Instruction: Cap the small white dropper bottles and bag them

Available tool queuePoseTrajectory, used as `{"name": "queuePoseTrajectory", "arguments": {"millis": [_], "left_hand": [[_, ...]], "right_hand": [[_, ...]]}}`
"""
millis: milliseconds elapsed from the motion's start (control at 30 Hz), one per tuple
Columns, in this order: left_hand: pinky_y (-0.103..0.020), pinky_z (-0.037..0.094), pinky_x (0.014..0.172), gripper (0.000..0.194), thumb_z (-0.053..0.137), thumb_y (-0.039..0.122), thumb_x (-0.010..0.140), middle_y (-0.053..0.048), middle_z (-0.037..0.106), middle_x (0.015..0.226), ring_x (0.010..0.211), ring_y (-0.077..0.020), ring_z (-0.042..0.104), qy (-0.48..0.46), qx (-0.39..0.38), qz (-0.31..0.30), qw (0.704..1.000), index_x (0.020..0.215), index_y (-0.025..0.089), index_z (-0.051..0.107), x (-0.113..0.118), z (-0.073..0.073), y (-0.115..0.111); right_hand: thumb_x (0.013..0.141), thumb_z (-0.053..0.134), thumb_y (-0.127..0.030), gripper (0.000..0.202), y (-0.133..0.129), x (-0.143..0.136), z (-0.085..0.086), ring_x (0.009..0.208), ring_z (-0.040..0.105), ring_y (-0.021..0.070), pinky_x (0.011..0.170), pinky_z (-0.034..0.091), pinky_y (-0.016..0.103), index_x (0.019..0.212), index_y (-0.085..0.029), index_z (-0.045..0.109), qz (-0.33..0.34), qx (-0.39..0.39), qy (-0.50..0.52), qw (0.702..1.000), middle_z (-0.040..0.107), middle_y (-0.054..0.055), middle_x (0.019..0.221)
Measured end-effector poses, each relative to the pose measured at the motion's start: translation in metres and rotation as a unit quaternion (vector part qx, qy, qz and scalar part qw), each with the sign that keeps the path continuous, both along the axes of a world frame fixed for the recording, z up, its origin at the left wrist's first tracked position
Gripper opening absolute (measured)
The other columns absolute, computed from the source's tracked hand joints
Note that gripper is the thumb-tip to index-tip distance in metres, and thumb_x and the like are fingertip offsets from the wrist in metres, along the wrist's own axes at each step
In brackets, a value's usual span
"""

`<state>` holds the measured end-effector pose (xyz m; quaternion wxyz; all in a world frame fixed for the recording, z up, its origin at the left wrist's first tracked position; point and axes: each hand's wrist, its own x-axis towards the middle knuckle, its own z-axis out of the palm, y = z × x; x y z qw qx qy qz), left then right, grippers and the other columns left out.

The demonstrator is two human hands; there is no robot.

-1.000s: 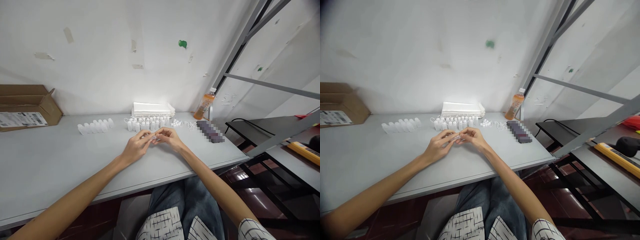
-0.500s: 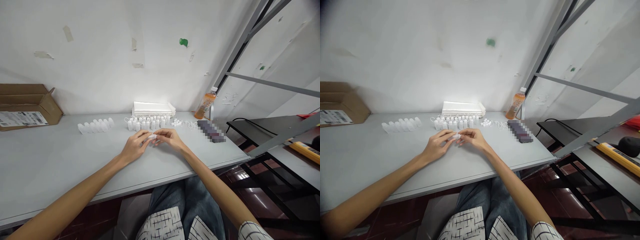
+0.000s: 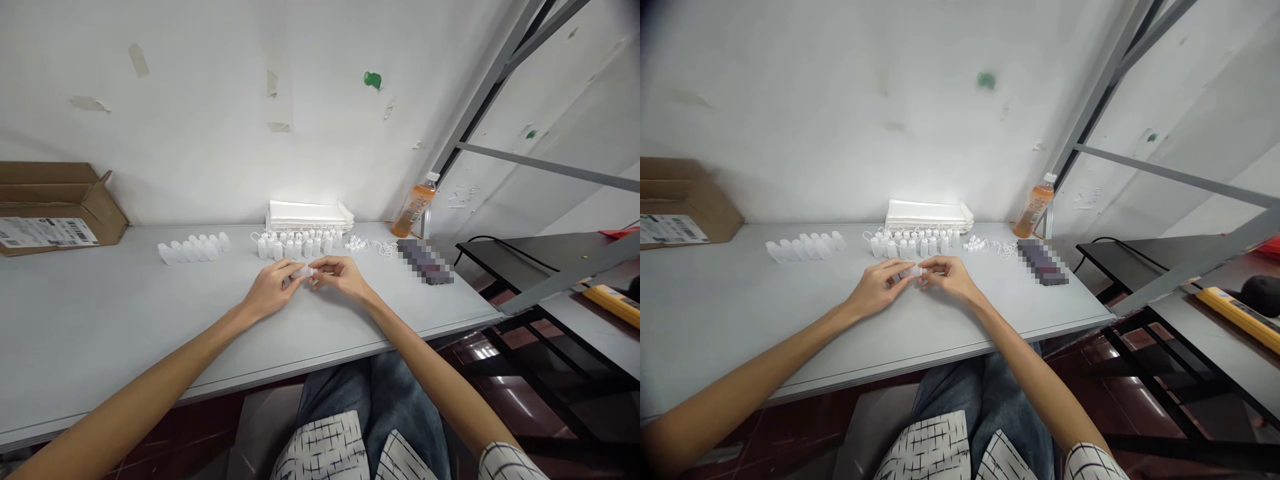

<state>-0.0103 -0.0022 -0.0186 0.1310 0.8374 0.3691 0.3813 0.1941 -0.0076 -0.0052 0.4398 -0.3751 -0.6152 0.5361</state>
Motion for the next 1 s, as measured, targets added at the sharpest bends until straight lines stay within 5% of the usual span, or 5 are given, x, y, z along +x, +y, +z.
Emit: {"name": "queuePoseTrajectory", "arguments": {"millis": [400,500,733,833,1000], "left_hand": [[-0.028,0.045,0.064,0.028,0.053,0.031,0.09,-0.004,0.071,0.094,0.063,-0.0142,0.059,0.057,0.012,0.016,0.998,0.111,0.018,0.067,-0.002,0.002,-0.002],[-0.028,0.045,0.065,0.035,0.047,0.031,0.092,-0.004,0.071,0.092,0.061,-0.0137,0.057,0.07,-0.017,0.014,0.997,0.12,0.019,0.065,-0.004,0.005,-0.002],[-0.028,0.043,0.068,0.033,0.042,0.033,0.092,-0.002,0.069,0.102,0.062,-0.0129,0.055,0.082,-0.093,0.004,0.992,0.118,0.024,0.062,-0.005,0.01,-0.002],[-0.027,0.041,0.065,0.031,0.044,0.032,0.089,-0.001,0.065,0.094,0.063,-0.0138,0.054,0.075,-0.122,-0.002,0.99,0.117,0.023,0.054,-0.004,0.012,-0.002],[-0.028,0.034,0.061,0.023,0.04,0.028,0.086,0.004,0.053,0.071,0.056,-0.0151,0.045,0.103,-0.159,0.003,0.982,0.108,0.023,0.045,-0.006,0.016,-0.003]], "right_hand": [[0.073,0.075,-0.036,0.046,-0.004,-0.004,0.005,0.086,0.07,0.0221,0.068,0.06,0.036,0.114,-0.019,0.062,0.037,0.01,-0.006,0.999,0.068,0.009,0.104],[0.083,0.063,-0.041,0.041,0.001,0.005,0.004,0.086,0.069,0.0218,0.058,0.057,0.03,0.116,-0.019,0.061,-0.04,0.078,-0.09,0.992,0.065,0.012,0.113],[0.086,0.051,-0.028,0.022,0.039,0.069,-0.009,0.064,0.06,0.0147,0.061,0.044,0.028,0.09,-0.016,0.068,-0.37,0.299,-0.358,0.803,0.069,0.009,0.093],[0.083,0.052,-0.024,0.023,0.051,0.088,-0.014,0.062,0.058,0.0142,0.058,0.037,0.027,0.094,-0.016,0.07,-0.377,0.296,-0.446,0.756,0.068,0.008,0.094],[0.084,0.054,-0.028,0.025,0.056,0.09,-0.023,0.062,0.055,0.0148,0.055,0.031,0.027,0.097,-0.018,0.072,-0.351,0.293,-0.486,0.745,0.066,0.006,0.089]]}}
